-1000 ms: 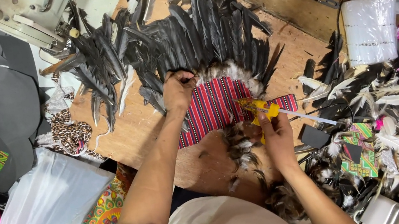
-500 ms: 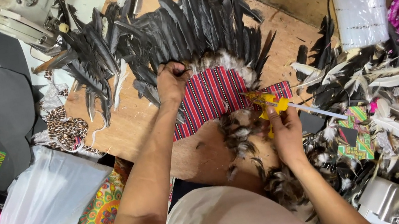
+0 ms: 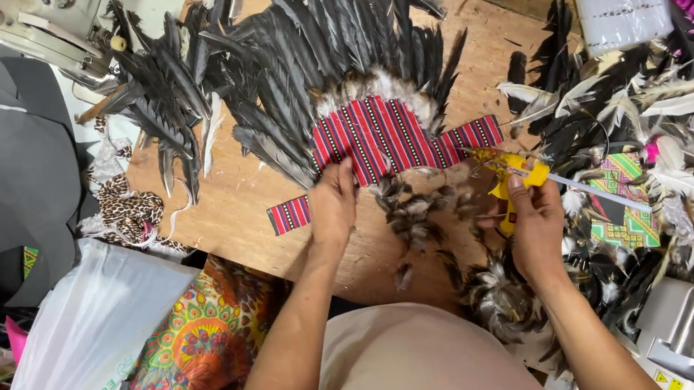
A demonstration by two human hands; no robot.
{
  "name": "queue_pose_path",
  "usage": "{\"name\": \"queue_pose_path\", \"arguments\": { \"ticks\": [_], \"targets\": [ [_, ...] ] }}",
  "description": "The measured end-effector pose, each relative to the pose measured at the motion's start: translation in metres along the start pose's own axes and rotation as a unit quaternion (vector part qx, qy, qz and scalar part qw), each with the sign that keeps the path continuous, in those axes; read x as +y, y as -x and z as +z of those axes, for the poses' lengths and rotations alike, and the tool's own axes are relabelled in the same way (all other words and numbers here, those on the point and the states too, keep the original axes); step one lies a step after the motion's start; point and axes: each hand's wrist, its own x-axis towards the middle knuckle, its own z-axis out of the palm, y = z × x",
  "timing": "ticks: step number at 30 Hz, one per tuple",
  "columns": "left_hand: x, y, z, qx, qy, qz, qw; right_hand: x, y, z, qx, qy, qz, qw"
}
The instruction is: The person uses a hot glue gun to attach small feathers to the edge of a patterned fabric base that already has long black feathers attached. The person repeatedly applies glue and presses feathers onto the base, building up a decorative feathered border.
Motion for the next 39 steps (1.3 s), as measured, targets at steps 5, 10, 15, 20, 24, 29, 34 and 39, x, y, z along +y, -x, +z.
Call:
{"name": "queue_pose_path", "arguments": {
  "ticks": [5, 10, 15, 20, 24, 29, 34, 39],
  "targets": [
    [-0.007, 0.01, 0.021, -0.056, -0.035, 0.08, 0.995, 0.031, 0.005, -0.025, 0.0, -0.022, 0.002, 1.0],
    [-0.013, -0.005, 0.043, -0.065, -0.125, 0.14, 0.98, 0.015, 0.023, -0.027, 0.0, 0.008, 0.003, 1.0],
    [-0.052, -0.038, 0.07, -0.058, -0.01, 0.084, 0.995, 0.035, 0.016, -0.031, 0.001, -0.012, 0.026, 1.0],
    [-0.007, -0.004, 0.036, -0.082, 0.195, -0.039, 0.977, 0.021, 0.006, 0.001, -0.034, -0.158, 0.091, 0.983],
    [0.044, 0.035, 0.003, -0.082, 0.299, -0.029, 0.95, 0.028, -0.013, 0.034, -0.081, -0.284, 0.168, 0.94],
    [0.034, 0.039, 0.017, -0.091, 0.324, 0.008, 0.942, 0.004, -0.012, 0.065, -0.121, -0.304, 0.198, 0.924],
    [0.033, 0.04, 0.017, -0.094, 0.381, -0.019, 0.92, 0.016, -0.013, 0.07, -0.133, -0.259, 0.183, 0.939],
    [0.029, 0.039, 0.015, -0.092, 0.384, -0.01, 0.919, 0.027, -0.015, 0.069, -0.116, -0.22, 0.181, 0.951]
  ]
}}
